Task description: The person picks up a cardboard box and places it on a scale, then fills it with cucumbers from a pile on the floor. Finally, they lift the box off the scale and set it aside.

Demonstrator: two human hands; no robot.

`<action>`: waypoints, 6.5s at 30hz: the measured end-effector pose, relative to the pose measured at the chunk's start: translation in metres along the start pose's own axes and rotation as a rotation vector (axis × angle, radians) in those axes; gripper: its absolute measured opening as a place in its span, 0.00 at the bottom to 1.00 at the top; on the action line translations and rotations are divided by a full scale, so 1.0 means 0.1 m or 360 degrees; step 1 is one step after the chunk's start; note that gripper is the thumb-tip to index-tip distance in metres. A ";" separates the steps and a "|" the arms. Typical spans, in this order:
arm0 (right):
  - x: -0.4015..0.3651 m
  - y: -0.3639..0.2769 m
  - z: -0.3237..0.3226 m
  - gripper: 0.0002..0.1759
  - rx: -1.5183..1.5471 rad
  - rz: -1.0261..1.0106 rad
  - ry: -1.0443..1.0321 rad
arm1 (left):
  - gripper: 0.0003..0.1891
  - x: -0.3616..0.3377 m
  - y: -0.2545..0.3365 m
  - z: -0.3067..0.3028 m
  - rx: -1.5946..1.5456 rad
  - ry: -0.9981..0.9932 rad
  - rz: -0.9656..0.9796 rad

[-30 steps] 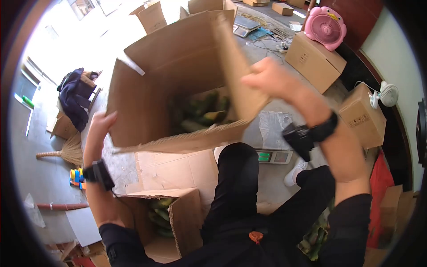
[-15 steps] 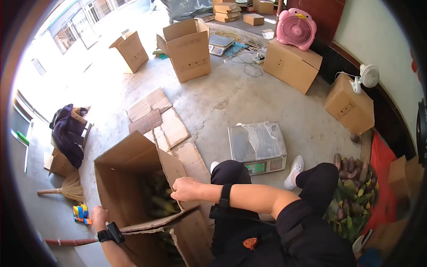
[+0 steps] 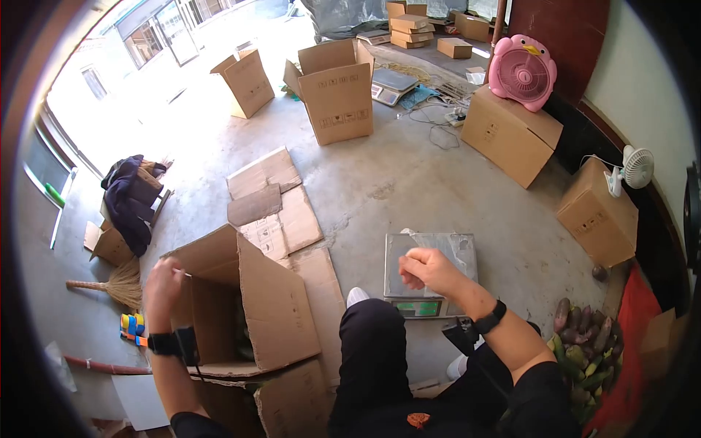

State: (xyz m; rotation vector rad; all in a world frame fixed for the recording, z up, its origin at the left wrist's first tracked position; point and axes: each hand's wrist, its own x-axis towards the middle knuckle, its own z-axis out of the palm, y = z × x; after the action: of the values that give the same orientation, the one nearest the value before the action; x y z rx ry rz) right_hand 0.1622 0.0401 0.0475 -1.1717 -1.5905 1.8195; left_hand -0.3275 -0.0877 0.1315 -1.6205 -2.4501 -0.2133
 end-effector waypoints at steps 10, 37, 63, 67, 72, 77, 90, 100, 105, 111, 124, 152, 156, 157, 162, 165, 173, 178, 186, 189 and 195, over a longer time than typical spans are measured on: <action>0.69 0.95 -1.53 0.13 -0.0009 0.0380 0.0050 | 0.21 2.17 3.21 1.42 -0.0105 -0.0228 0.0544; 1.33 1.74 -1.79 0.09 0.0418 0.1041 0.0412 | 0.46 5.94 4.18 2.83 -0.0112 0.0337 0.0147; 0.87 1.40 -1.59 0.08 0.0170 0.0831 0.0277 | 0.07 4.20 4.60 1.92 -0.0212 0.0298 0.1050; 0.57 1.16 -1.59 0.08 -0.0064 0.0545 0.0259 | 0.06 3.79 4.68 1.84 -0.0516 0.0068 0.1171; 0.01 1.03 -1.56 0.09 -0.0322 0.0312 0.0220 | 0.07 3.28 4.80 1.54 -0.0525 -0.0058 0.1152; -0.57 0.89 -1.44 0.10 -0.0666 0.0097 0.0157 | 0.08 2.90 4.94 1.20 -0.0572 -0.0049 0.1249; -1.42 1.08 -1.34 0.13 -0.1016 0.0043 0.0421 | 0.12 1.40 5.36 0.56 -0.0172 0.0037 0.1254; -1.33 1.21 -1.30 0.13 -0.1076 0.0029 0.0595 | 0.10 -0.07 5.11 0.02 -0.0337 0.0154 0.1487; -1.37 1.19 -1.31 0.18 -0.1240 -0.0122 0.0663 | 0.06 -1.06 4.82 -0.21 -0.0396 -0.0084 0.1525; -1.87 0.95 -1.27 0.17 -0.0959 -0.0021 0.1043 | 0.05 -1.50 4.61 -0.20 -0.0490 -0.0133 0.1422; -2.16 1.02 -0.60 0.19 -0.0520 -0.0646 0.1726 | 0.05 -1.61 4.37 -0.20 -0.0504 -0.0244 0.1634; -4.63 5.09 0.71 0.11 -0.0371 0.1514 0.1577 | 0.11 -1.43 3.74 0.10 -0.0627 -0.0409 0.1072; -4.87 5.52 1.16 0.05 0.0585 0.1636 0.1694 | 0.09 -1.44 3.75 0.11 -0.0523 -0.0353 0.1111; -4.94 5.21 1.08 0.05 0.1145 0.1703 0.2004 | 0.08 -1.43 3.75 0.12 -0.0526 -0.0351 0.1087; -5.20 5.32 1.04 0.07 0.2208 0.1403 0.2928 | 0.09 -1.47 3.77 0.07 -0.0507 -0.0304 0.1150; -5.28 5.45 1.00 0.07 0.2439 0.1127 0.3211 | 0.09 -1.47 3.78 0.09 -0.0583 -0.0297 0.1192; -5.54 5.95 1.05 0.06 0.2925 0.0020 0.3456 | 0.10 -1.40 3.76 0.14 -0.0710 -0.0345 0.1195; -5.65 6.49 1.12 0.14 0.2577 0.0309 0.3308 | 0.09 -1.41 3.79 0.13 -0.0748 -0.0313 0.1146; -5.83 5.86 1.06 0.10 0.0107 0.1946 0.2352 | 0.09 -1.50 3.90 0.02 -0.0579 -0.0260 0.1124; -5.90 5.41 0.83 0.08 0.0093 0.2061 0.2142 | 0.08 -1.50 3.90 0.01 -0.0547 -0.0254 0.1151; -6.18 5.00 0.58 0.18 -0.0878 0.2749 0.1940 | 0.06 -1.65 4.00 -0.11 -0.0714 -0.0183 0.1172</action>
State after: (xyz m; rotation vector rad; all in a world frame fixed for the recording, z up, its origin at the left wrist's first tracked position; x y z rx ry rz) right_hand 0.5420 -0.5965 -0.2450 -3.4536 -0.0118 0.4333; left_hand 0.1043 -0.0810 0.1071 -2.6531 -1.7702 -0.5841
